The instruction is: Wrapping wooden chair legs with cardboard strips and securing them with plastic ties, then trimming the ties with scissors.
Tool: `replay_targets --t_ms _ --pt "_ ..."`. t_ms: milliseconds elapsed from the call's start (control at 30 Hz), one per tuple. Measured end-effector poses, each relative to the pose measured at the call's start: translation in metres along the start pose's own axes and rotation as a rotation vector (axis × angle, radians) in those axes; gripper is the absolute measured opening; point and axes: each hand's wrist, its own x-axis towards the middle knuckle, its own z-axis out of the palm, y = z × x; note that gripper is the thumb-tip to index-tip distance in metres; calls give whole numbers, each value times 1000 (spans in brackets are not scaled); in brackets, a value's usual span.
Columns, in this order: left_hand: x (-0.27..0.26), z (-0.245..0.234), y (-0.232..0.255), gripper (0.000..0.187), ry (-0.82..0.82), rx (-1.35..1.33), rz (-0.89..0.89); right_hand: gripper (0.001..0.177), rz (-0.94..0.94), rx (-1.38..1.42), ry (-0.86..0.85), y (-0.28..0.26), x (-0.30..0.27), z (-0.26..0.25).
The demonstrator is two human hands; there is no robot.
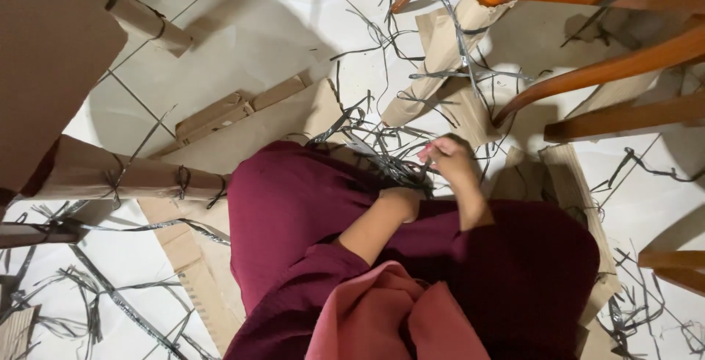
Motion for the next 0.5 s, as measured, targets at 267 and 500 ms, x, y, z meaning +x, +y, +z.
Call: replay_targets --t_ms 267,500 --pt "9 -5 -25 44 162 -164 5 17 -63 308 -270 23 11 -61" --pt "-61 -52 -10 63 521 -652 29 12 -296 109 -107 -11 -21 -66"
